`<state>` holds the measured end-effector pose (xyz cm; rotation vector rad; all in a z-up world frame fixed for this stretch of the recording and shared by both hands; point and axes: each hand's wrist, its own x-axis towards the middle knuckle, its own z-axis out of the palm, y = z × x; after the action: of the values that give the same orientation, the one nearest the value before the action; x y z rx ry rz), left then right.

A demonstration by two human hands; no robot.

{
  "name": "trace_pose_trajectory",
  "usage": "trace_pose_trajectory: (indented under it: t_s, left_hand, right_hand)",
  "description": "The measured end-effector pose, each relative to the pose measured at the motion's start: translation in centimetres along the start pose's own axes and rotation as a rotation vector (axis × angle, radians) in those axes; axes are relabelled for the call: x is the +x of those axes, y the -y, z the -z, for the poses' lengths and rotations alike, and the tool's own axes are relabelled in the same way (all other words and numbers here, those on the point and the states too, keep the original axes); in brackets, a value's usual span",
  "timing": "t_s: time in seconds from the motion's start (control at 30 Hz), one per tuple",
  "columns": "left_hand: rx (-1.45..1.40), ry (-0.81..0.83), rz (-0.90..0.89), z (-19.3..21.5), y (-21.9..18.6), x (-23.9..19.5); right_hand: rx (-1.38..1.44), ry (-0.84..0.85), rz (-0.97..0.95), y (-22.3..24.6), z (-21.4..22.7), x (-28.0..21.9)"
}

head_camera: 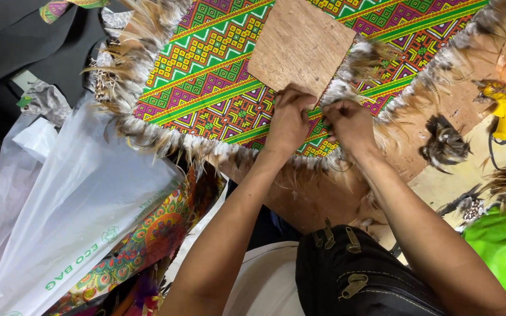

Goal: The person uses a hot glue gun to apply adhesive along the edge of a patterned fabric and presses feather bundles into the glue to create a decorative border. The person repeats this process along the edge of the fabric.

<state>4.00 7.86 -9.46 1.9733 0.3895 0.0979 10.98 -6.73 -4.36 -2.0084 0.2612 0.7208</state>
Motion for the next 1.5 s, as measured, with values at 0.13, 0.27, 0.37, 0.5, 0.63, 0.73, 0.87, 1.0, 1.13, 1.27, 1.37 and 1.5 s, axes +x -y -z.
trace_pose_trajectory:
  t_s: [0.13,0.27,0.37,0.5,0.63,0.73,0.87,1.0,1.13,1.27,1.37,1.5]
  left_hand:
    - [0.035,0.028,-0.006,-0.6,0.7,-0.3]
    - [0.07,0.055,-0.031,-1.2,1.9,-0.5]
    - [0.07,0.043,-0.04,-1.6,2.3,-1.0]
    - [0.069,0.031,-0.055,-0.9,1.3,-1.4]
    - [0.068,0.031,-0.041,-1.1,1.1,-1.5]
    - [0.057,0.02,-0.036,-1.5,1.5,-1.4]
    - [0.048,0.01,-0.019,-1.9,1.6,-1.5]
    - [0.035,0.005,-0.005,-2.3,2.0,-1.5]
    - [0.06,0.012,0.011,-2.7,2.3,-1.4]
    - [0.052,0.003,0.008,-2.9,2.5,-1.4]
    - [0.062,0.023,0.042,-2.9,2.4,-1.1]
    - [0.08,0.047,0.07,-2.6,2.6,-0.9]
  right_hand:
    - [-0.07,-0.017,0.019,-0.2,-0.2,0.4]
    - [-0.188,-0.039,0.021,-0.3,-0.5,0.8]
    - [-0.234,-0.059,0.034,-2.5,-0.4,2.3]
    - [-0.256,-0.081,0.031,-3.7,-0.5,3.6]
    - [-0.382,-0.07,0.063,-2.4,-0.4,2.9]
    - [-0.493,-0.073,0.076,-1.3,-0.6,2.1]
    - [-0.413,-0.078,0.023,-0.2,-0.8,1.4]
    - [-0.412,-0.034,0.054,-0.9,-0.6,2.2]
    - [-0.467,0.005,0.057,1.1,-0.6,1.2]
    - [-0.363,0.015,0.019,2.0,-0.8,0.6]
    - [-0.316,0.017,0.009,2.1,-0.8,0.5]
    - [-0.302,0.035,-0.015,3.5,0.8,-1.2]
